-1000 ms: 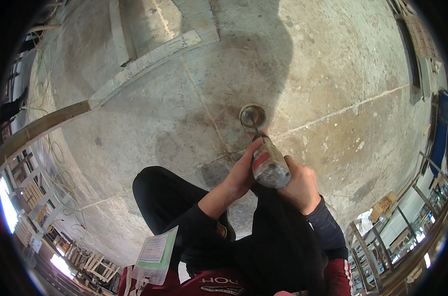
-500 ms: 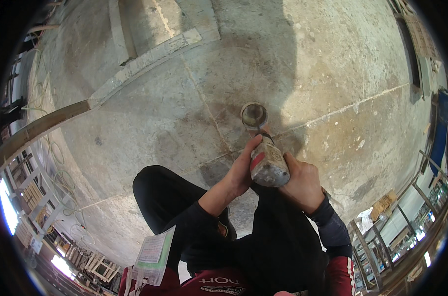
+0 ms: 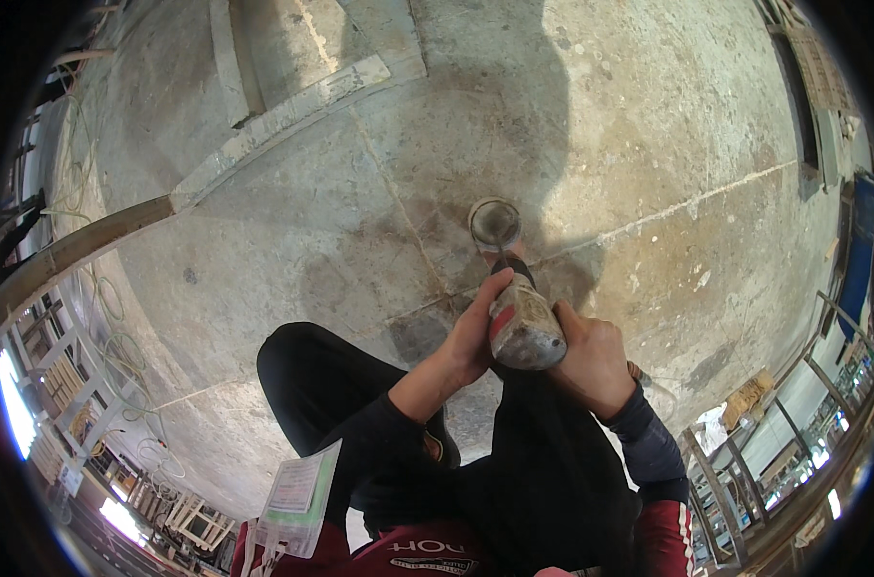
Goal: The person mixes a yellow liquid in a container using a power drill, then applies the mixture into holes of small wooden blocks using a stick. The person handles wooden blocks, a container, a stick, and a power drill.
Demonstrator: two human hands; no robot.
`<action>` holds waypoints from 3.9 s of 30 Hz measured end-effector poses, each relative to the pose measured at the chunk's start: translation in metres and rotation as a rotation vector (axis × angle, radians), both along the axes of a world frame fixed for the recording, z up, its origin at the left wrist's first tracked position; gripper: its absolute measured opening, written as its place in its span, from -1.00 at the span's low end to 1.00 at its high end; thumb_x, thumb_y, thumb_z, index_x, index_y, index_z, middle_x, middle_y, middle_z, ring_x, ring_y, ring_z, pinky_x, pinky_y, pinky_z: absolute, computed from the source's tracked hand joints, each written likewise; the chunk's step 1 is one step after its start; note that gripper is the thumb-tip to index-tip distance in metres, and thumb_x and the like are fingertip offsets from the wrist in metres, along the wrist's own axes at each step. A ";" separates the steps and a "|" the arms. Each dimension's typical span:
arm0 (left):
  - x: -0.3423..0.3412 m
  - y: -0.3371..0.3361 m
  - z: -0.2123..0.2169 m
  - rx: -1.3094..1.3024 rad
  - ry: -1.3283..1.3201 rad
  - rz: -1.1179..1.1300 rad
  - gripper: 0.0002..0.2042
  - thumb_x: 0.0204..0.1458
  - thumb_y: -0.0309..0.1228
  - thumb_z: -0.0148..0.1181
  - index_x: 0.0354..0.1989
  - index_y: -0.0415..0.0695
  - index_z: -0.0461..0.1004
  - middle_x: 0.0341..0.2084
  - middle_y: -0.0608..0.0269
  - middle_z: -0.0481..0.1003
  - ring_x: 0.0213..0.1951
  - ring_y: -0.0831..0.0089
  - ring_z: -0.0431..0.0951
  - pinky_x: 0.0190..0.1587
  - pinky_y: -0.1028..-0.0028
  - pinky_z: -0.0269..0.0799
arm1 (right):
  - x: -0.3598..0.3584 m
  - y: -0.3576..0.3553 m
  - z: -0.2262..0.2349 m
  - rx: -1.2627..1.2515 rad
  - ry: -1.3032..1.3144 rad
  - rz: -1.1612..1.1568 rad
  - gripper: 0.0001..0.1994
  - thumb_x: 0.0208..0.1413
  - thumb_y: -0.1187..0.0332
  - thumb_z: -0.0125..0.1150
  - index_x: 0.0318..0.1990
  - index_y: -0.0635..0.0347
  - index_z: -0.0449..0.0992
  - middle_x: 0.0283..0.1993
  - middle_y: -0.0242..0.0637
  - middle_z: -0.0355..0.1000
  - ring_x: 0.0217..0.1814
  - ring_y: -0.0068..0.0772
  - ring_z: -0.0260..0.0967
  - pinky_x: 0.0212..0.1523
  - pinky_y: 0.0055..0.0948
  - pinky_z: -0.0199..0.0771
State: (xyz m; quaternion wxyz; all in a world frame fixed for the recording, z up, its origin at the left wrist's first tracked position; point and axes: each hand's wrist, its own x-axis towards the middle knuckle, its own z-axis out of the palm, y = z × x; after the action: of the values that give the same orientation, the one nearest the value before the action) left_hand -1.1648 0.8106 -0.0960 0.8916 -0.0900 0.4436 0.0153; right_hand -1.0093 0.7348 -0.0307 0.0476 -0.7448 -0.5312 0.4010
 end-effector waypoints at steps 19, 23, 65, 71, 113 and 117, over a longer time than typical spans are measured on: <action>-0.003 0.001 -0.005 -0.033 0.021 0.069 -0.55 0.18 0.07 0.09 0.00 -0.06 0.44 -0.18 0.28 0.54 -0.14 0.43 0.56 0.02 0.41 0.45 | -0.003 0.006 0.000 0.036 -0.020 0.064 -0.80 0.01 0.41 0.13 -0.23 0.24 0.30 -0.45 -0.06 0.46 -0.41 0.07 0.49 -0.44 -0.08 0.44; -0.005 -0.001 -0.005 -0.037 0.007 0.084 -0.54 0.19 0.06 0.08 0.00 -0.08 0.44 -0.19 0.27 0.54 -0.15 0.41 0.57 0.00 0.40 0.46 | -0.003 0.007 0.001 0.026 -0.020 0.084 -0.80 0.00 0.44 0.10 -0.22 0.24 0.30 -0.45 -0.06 0.46 -0.40 0.07 0.49 -0.43 -0.09 0.45; -0.003 0.000 -0.003 -0.001 0.076 0.079 -0.48 0.15 0.06 0.13 0.09 -0.09 0.39 -0.13 0.26 0.52 -0.10 0.42 0.56 0.03 0.40 0.46 | -0.001 0.019 0.014 -0.040 -0.073 0.185 -0.70 -0.18 0.48 0.21 -0.24 0.28 0.31 -0.52 -0.01 0.48 -0.45 0.07 0.51 -0.43 -0.09 0.48; -0.005 -0.001 -0.009 -0.025 0.019 0.052 -0.47 0.13 0.09 0.14 0.05 -0.10 0.41 -0.14 0.24 0.54 -0.12 0.41 0.58 0.02 0.38 0.48 | -0.001 0.008 0.005 -0.038 -0.069 0.187 -0.69 -0.13 0.44 0.23 -0.21 0.23 0.30 -0.50 -0.14 0.48 -0.41 -0.03 0.52 -0.43 -0.18 0.48; -0.005 0.000 -0.009 -0.064 0.090 0.154 -0.54 0.19 0.03 0.04 -0.17 -0.20 0.51 -0.29 0.17 0.58 -0.25 0.33 0.63 -0.09 0.34 0.57 | -0.006 0.014 0.009 0.049 -0.055 0.204 -0.84 -0.01 0.46 0.08 -0.27 0.25 0.30 -0.52 -0.09 0.44 -0.47 -0.04 0.50 -0.48 -0.19 0.47; -0.009 -0.008 -0.017 -0.094 0.081 0.138 -0.54 0.18 0.03 0.06 -0.16 -0.20 0.51 -0.28 0.17 0.59 -0.23 0.32 0.63 -0.08 0.34 0.57 | -0.005 0.010 0.007 0.011 -0.074 0.208 -0.84 -0.03 0.48 0.07 -0.27 0.25 0.29 -0.54 -0.12 0.42 -0.48 -0.02 0.49 -0.48 -0.18 0.46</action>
State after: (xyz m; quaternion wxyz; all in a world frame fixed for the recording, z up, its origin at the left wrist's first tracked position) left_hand -1.1737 0.8028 -0.1127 0.8644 -0.1616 0.4723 0.0597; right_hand -1.0144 0.7449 -0.0233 -0.0098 -0.6997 -0.6093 0.3729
